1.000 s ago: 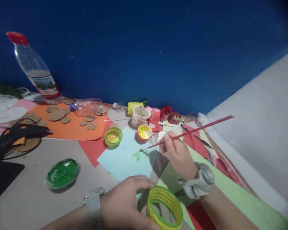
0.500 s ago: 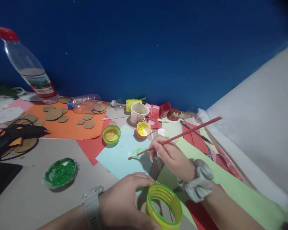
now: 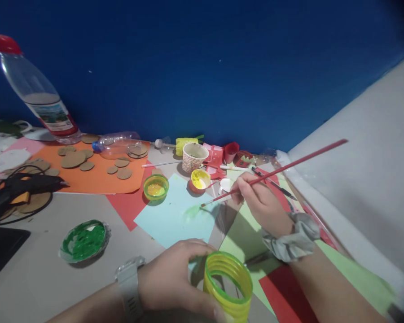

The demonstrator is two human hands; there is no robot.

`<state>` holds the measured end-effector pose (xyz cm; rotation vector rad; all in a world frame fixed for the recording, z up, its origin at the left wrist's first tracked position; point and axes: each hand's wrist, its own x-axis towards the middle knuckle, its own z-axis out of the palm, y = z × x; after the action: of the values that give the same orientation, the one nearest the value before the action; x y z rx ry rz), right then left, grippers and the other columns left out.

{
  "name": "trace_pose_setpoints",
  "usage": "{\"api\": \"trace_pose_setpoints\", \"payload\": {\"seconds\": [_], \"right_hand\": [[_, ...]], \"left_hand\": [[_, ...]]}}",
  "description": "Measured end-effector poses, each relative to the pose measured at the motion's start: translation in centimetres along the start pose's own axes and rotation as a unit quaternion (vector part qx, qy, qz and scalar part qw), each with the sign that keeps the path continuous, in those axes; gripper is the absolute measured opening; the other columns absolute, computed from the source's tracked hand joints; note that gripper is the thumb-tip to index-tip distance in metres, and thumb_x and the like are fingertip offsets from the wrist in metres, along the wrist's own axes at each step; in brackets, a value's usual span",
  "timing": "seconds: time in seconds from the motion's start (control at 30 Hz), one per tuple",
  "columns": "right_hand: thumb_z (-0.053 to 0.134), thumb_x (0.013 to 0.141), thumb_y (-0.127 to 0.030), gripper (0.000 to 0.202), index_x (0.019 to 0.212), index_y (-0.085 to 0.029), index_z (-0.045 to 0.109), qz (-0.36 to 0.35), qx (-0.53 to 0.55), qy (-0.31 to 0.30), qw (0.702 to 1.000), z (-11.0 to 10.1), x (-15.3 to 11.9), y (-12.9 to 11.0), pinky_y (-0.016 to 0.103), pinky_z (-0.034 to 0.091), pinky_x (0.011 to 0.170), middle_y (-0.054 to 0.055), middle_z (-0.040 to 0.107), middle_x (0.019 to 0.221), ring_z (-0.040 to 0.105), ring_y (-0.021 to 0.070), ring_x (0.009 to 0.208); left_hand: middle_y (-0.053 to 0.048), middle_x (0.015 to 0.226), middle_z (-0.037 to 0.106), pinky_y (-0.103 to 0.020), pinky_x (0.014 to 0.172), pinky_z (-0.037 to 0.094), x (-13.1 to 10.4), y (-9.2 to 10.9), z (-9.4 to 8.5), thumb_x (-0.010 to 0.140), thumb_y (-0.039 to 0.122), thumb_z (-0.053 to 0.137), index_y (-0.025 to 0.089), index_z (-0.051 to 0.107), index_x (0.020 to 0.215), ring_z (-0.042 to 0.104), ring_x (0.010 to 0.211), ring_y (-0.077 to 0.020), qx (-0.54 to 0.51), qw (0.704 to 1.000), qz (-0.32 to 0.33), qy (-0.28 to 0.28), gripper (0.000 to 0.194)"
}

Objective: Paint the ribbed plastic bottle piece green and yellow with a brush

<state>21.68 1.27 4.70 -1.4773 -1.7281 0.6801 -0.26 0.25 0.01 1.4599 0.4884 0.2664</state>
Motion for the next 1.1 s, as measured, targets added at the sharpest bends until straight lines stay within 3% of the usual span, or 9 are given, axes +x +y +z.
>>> {"api": "trace_pose_setpoints", "payload": {"seconds": [0.17,0.33,0.5,0.67,0.77,0.83,0.9,1.0,1.1], "right_hand": [[0.04,0.098,-0.044,0.038,0.071,-0.023,0.056,-0.015,0.009,-0.078,0.997,-0.1,-0.1,0.1,0.03,0.045,0.06,0.0,0.059,0.065,0.056,0.0159,0.059],[0.034,0.101,-0.041,0.035,0.079,-0.023,0.055,-0.012,-0.003,-0.008,1.0,0.0,-0.1,0.3,0.031,0.044,0.068,0.0,0.057,0.068,0.055,0.0164,0.065],[0.035,0.101,-0.04,0.037,0.077,-0.022,0.055,-0.013,0.007,-0.055,0.998,1.2,-0.4,0.1,0.03,0.045,0.064,0.0,0.061,0.066,0.058,0.016,0.062],[0.036,0.102,-0.035,0.034,0.072,-0.023,0.049,0.006,-0.026,0.058,0.998,0.3,-0.1,-0.2,0.029,0.04,0.064,-0.002,0.052,0.062,0.051,0.0148,0.061],[0.03,0.103,-0.036,0.03,0.083,-0.024,0.05,-0.003,0.009,0.006,1.0,0.9,-0.3,-0.6,0.029,0.043,0.062,-0.002,0.057,0.064,0.057,0.0154,0.06],[0.034,0.102,-0.036,0.033,0.077,-0.024,0.052,-0.007,0.005,-0.038,0.999,1.3,-0.4,-0.7,0.031,0.043,0.063,-0.001,0.058,0.065,0.056,0.0156,0.06],[0.039,0.101,-0.033,0.036,0.069,-0.023,0.052,-0.005,-0.018,-0.024,1.0,1.2,-0.3,-0.7,0.032,0.041,0.066,-0.001,0.055,0.064,0.053,0.0154,0.06],[0.037,0.101,-0.032,0.032,0.074,-0.024,0.05,-0.004,-0.024,0.035,0.999,0.6,-0.3,-0.7,0.031,0.041,0.066,-0.002,0.052,0.065,0.052,0.0154,0.061],[0.031,0.103,-0.036,0.03,0.083,-0.024,0.051,-0.01,0.009,0.015,1.0,1.0,-0.6,-0.8,0.03,0.046,0.063,-0.002,0.059,0.066,0.058,0.0151,0.062]], "left_hand": [[-0.003,0.11,0.067,-0.032,0.096,0.04,0.1,-0.2,0.0,0.05,0.035,0.09,0.023,0.073,0.103,0.058,0.105,-0.0252,0.008,0.999,0.043,-0.009,0.056],[-0.002,0.105,0.068,-0.031,0.093,0.042,0.3,-0.4,0.1,0.048,0.034,0.09,0.022,0.073,0.103,0.06,0.1,-0.0243,0.006,0.999,0.04,-0.008,0.059],[-0.003,0.116,0.067,-0.032,0.094,0.042,0.2,-0.5,-0.1,0.049,0.036,0.089,0.024,0.071,0.108,0.059,0.104,-0.0243,0.028,0.999,0.037,-0.012,0.063],[-0.001,0.111,0.068,-0.031,0.093,0.043,0.0,-0.4,0.0,0.047,0.037,0.089,0.027,0.072,0.105,0.057,0.107,-0.0252,0.028,1.0,-0.003,-0.014,0.061],[-0.003,0.114,0.066,-0.034,0.095,0.042,0.1,-0.4,0.0,0.047,0.034,0.09,0.025,0.072,0.107,0.058,0.104,-0.0254,0.026,0.999,0.017,-0.009,0.063],[-0.003,0.114,0.066,-0.034,0.095,0.042,0.2,-0.5,0.0,0.046,0.032,0.09,0.025,0.072,0.107,0.059,0.102,-0.0252,0.027,0.999,0.032,-0.007,0.064],[-0.002,0.11,0.068,-0.033,0.092,0.044,0.2,-0.6,0.0,0.046,0.032,0.09,0.026,0.073,0.103,0.058,0.102,-0.0249,0.02,0.999,0.028,-0.009,0.06],[-0.001,0.108,0.069,-0.032,0.088,0.045,0.1,-0.7,0.0,0.047,0.034,0.089,0.027,0.073,0.102,0.058,0.102,-0.025,0.016,1.0,0.008,-0.014,0.058],[-0.003,0.112,0.068,-0.035,0.093,0.044,0.1,-0.7,0.0,0.046,0.031,0.09,0.024,0.072,0.106,0.059,0.102,-0.026,0.02,0.999,0.033,-0.005,0.062]]}}
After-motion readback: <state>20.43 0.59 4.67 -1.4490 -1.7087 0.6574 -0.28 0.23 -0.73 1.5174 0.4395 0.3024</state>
